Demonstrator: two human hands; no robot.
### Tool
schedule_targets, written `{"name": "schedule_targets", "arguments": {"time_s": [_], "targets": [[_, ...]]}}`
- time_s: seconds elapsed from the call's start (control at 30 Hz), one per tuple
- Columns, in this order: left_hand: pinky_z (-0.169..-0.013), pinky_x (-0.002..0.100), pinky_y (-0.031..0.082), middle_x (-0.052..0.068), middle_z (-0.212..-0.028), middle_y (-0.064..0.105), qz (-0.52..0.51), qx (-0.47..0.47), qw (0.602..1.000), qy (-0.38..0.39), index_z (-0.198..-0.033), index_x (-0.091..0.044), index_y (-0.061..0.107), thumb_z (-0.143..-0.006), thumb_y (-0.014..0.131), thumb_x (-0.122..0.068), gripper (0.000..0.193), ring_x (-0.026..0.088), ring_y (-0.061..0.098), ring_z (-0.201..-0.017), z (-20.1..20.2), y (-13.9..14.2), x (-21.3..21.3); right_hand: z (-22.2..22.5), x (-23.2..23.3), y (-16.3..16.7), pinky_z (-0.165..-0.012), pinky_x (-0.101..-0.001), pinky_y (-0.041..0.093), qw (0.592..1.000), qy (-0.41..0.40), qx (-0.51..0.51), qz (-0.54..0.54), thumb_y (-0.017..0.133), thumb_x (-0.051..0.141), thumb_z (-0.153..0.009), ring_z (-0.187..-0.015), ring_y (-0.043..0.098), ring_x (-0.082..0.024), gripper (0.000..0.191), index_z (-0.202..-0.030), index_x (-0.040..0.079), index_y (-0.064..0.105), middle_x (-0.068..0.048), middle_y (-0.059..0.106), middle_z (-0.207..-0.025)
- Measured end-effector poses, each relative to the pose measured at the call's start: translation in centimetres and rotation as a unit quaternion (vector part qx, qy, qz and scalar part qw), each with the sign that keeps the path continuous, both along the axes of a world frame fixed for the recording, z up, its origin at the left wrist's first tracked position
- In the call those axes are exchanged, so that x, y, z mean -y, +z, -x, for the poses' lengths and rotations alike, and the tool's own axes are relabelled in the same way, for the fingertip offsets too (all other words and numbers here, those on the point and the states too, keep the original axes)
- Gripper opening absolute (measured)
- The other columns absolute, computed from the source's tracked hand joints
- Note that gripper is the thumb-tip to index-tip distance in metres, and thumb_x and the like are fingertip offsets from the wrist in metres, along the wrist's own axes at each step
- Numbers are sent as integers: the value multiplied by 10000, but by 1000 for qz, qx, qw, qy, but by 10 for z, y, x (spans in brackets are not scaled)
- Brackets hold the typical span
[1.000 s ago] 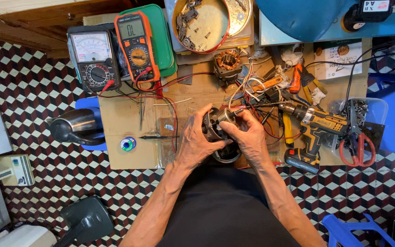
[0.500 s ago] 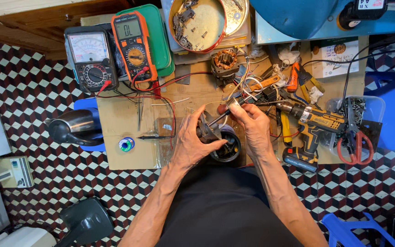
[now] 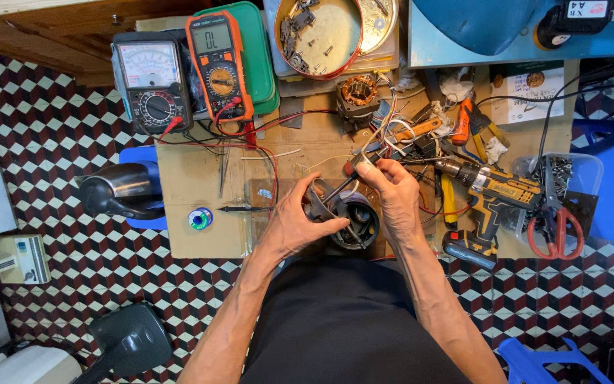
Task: The person disassembles a small electric motor, strips and twists wires, and uses a cordless drill to remove screws from the motor housing. They separate the motor into its main components and inspect the internal parts.
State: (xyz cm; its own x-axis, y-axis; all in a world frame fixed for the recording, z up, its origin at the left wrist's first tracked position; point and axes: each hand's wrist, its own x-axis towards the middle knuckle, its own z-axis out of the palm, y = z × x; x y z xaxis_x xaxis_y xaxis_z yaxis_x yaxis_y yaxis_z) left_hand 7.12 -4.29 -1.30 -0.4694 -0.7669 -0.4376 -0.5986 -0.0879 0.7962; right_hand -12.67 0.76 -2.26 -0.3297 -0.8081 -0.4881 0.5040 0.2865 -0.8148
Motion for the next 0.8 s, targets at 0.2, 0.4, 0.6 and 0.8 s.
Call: {"name": "schedule_targets", "arguments": {"time_s": [0.2,0.4,0.6,0.8], "targets": [[-1073,409,482,200,-1383,596,47,-19,999,-6,-1481,-61,439,-641,934,-368,1021,313,593,-1288,-29,-20,-10,25,5,-3,-962,-388,575,996,-70,27,40,762,228,-934,-952,693,-209,313,-1067,-26,638,-131,718,-1017],[-1073,350,518,148,-1380,581,-51,-109,990,68,-1506,-101,372,-688,916,-206,987,234,610,-1261,-54,-42,-24,41,-3,-12,-969,-382,543,998,-59,29,18,737,264,-933,-1016,689,-191,322,-1100,0,659,-93,726,-1076],[-1077,345,518,157,-1406,552,-56,-161,980,100,-1533,-108,302,-745,857,-139,964,223,603,-1271,-74,-47,-26,25,-10,-19,-1020,-411,542,994,-62,86,-30,723,284,-945,-1044,698,-232,350,-1159,11,676,-141,715,-1074],[-1085,362,515,179,-1403,556,-61,-167,978,111,-1537,-110,248,-761,826,-120,967,243,606,-1281,-78,-40,-25,22,-13,-23,-1020,-412,546,989,-80,123,-34,730,297,-920,-1047,710,-242,393,-1181,11,663,-154,724,-1091]]}}
